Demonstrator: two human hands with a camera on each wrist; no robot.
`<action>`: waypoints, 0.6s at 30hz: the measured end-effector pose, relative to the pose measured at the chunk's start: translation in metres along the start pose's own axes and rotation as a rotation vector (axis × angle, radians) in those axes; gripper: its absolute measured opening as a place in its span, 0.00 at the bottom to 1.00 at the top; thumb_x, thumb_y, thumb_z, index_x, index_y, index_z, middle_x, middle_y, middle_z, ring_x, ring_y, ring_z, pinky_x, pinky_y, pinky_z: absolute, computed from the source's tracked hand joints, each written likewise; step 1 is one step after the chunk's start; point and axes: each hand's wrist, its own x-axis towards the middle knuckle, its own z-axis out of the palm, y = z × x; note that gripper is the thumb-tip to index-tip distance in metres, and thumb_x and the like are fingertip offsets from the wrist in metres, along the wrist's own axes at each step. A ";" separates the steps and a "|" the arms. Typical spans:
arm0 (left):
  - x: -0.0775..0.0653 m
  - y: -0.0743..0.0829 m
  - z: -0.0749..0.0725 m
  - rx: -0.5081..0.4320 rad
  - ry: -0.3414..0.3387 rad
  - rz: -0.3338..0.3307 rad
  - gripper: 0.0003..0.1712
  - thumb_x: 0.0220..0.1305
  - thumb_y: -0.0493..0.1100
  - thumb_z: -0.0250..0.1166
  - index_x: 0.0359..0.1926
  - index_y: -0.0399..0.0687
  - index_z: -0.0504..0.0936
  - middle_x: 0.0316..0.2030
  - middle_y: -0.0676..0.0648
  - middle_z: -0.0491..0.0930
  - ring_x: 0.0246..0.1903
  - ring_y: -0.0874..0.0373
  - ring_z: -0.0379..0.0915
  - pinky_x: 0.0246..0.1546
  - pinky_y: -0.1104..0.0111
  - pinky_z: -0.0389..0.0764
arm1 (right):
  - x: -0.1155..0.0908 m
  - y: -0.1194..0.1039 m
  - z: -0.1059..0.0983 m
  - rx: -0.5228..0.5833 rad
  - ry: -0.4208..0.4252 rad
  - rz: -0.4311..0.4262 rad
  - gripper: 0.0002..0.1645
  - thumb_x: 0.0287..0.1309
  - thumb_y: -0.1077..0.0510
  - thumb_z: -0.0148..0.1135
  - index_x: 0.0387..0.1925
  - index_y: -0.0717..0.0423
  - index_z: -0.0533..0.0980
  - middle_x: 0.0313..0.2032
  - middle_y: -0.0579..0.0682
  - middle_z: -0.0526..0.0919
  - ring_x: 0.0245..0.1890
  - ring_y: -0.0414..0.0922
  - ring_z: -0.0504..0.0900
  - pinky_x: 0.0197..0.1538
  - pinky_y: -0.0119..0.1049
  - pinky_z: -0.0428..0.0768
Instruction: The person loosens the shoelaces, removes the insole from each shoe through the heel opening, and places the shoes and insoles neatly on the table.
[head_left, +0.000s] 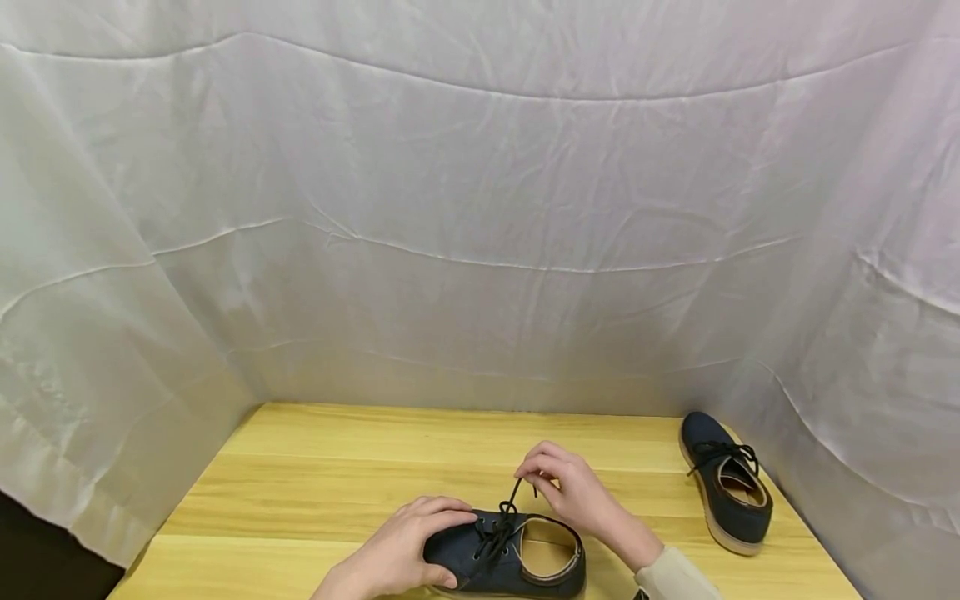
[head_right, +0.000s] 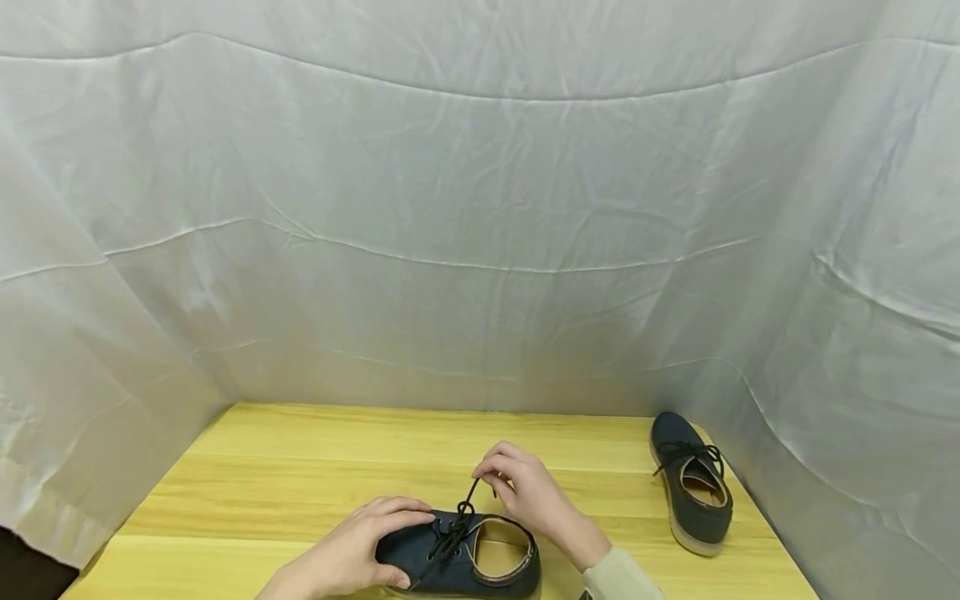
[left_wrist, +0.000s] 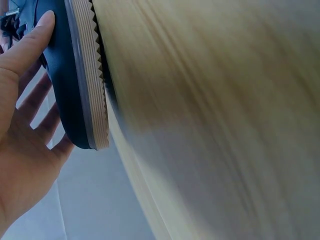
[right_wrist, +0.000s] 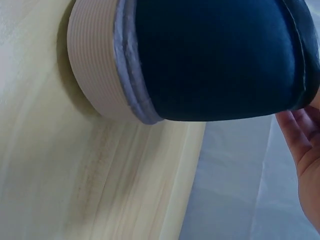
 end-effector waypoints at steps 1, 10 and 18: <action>0.000 0.000 0.000 -0.003 -0.002 -0.002 0.43 0.52 0.55 0.82 0.69 0.64 0.77 0.66 0.59 0.76 0.64 0.54 0.72 0.62 0.50 0.75 | 0.000 0.000 0.000 -0.002 0.005 0.002 0.19 0.59 0.77 0.68 0.41 0.50 0.84 0.40 0.45 0.83 0.36 0.38 0.83 0.37 0.29 0.84; 0.000 0.000 0.000 -0.009 -0.004 -0.016 0.43 0.52 0.56 0.82 0.69 0.65 0.78 0.66 0.59 0.76 0.65 0.54 0.72 0.63 0.49 0.75 | 0.000 0.001 -0.004 -0.038 0.030 0.031 0.20 0.58 0.77 0.69 0.41 0.49 0.85 0.40 0.45 0.83 0.36 0.38 0.83 0.37 0.29 0.84; 0.000 0.000 0.001 0.003 0.005 0.002 0.43 0.52 0.55 0.82 0.70 0.64 0.78 0.65 0.58 0.76 0.64 0.53 0.72 0.61 0.48 0.75 | 0.000 0.004 -0.006 -0.063 0.069 0.030 0.19 0.57 0.77 0.69 0.40 0.51 0.85 0.40 0.45 0.83 0.37 0.38 0.83 0.38 0.29 0.85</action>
